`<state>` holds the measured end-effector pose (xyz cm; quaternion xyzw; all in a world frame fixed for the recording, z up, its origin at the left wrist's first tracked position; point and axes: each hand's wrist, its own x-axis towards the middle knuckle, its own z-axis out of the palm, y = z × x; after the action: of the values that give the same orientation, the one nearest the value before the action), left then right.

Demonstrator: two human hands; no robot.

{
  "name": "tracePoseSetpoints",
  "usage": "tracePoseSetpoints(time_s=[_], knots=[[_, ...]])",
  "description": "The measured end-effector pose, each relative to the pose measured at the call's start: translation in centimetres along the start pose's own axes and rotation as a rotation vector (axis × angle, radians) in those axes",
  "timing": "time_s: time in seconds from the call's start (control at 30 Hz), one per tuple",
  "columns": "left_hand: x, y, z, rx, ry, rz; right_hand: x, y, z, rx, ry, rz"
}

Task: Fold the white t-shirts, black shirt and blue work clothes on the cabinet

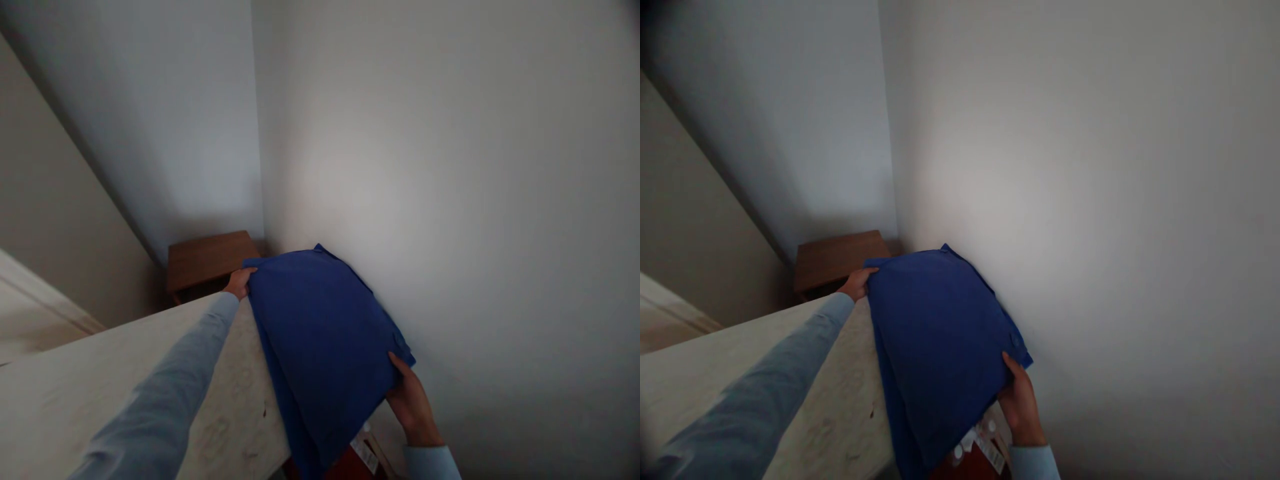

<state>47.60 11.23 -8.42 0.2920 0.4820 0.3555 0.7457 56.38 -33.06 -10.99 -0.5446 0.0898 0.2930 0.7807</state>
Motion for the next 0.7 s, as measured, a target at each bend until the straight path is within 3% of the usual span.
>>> tracePoseSetpoints(time_s=[0.17, 0.33, 0.43, 0.53, 0.7], knots=[[-3.1, -0.6, -1.0, 0.055, -0.029, -0.042, -3.2, -0.3, 0.8, 0.084, -0.205, 0.126], [-9.1, -3.8, -3.8, 0.088, -0.102, -0.036, -6.2, 1.6, 1.2, 0.105, -0.283, 0.226], [-13.5, -6.4, -5.9, 0.096, -0.197, -0.052, -7.3, 2.8, 1.8, 0.066, -0.317, 0.293], [-18.1, -8.8, -7.8, 0.141, -0.394, -0.147, -7.7, 3.2, 2.5, -0.003, -0.302, 0.286], [-24.9, -13.1, -9.0, 0.263, -0.600, -0.241, -8.0, 4.2, 2.2, -0.035, -0.253, 0.242]])
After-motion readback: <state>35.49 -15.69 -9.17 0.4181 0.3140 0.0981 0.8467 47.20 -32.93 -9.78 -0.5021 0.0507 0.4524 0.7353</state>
